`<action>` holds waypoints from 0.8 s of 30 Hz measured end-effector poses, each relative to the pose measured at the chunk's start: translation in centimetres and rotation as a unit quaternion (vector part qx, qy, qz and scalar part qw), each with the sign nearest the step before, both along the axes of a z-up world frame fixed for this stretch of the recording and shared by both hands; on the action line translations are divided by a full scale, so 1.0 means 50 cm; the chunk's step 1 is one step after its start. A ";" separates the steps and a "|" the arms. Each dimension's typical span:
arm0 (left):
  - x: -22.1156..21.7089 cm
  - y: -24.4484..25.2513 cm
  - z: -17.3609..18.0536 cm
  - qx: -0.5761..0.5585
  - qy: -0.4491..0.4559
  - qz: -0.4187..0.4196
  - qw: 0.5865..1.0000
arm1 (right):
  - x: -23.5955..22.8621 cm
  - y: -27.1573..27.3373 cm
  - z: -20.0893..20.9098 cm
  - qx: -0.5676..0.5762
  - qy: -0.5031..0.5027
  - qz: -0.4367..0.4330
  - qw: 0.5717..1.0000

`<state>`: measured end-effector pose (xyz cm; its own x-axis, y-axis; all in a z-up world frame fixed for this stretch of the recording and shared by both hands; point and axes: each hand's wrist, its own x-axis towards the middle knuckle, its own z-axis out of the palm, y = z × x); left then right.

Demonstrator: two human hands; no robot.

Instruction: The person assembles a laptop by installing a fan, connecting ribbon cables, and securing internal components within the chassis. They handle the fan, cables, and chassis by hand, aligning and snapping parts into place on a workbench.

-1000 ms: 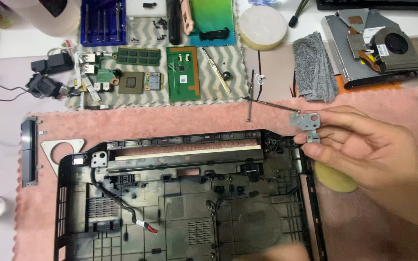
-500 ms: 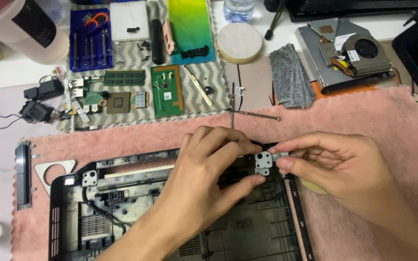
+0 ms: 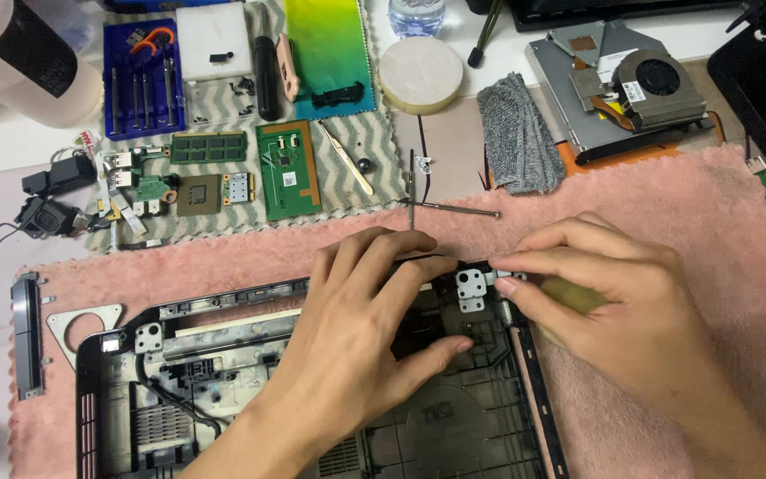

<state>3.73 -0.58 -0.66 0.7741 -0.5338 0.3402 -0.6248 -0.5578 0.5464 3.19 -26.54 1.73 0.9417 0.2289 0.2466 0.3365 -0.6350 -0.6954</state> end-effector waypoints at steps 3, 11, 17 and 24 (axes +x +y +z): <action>0.000 0.002 -0.001 0.002 0.006 0.004 1.000 | 0.001 0.005 -0.007 -0.041 -0.039 0.010 0.998; 0.005 0.014 0.013 -0.074 0.052 -0.045 0.995 | -0.001 0.023 -0.015 -0.055 -0.080 0.014 0.995; 0.004 0.015 0.013 -0.064 0.060 -0.045 0.995 | -0.002 0.029 -0.023 -0.056 -0.080 -0.002 0.995; 0.003 0.016 0.012 -0.059 0.065 -0.043 0.995 | -0.003 0.034 -0.024 -0.066 -0.106 -0.001 0.992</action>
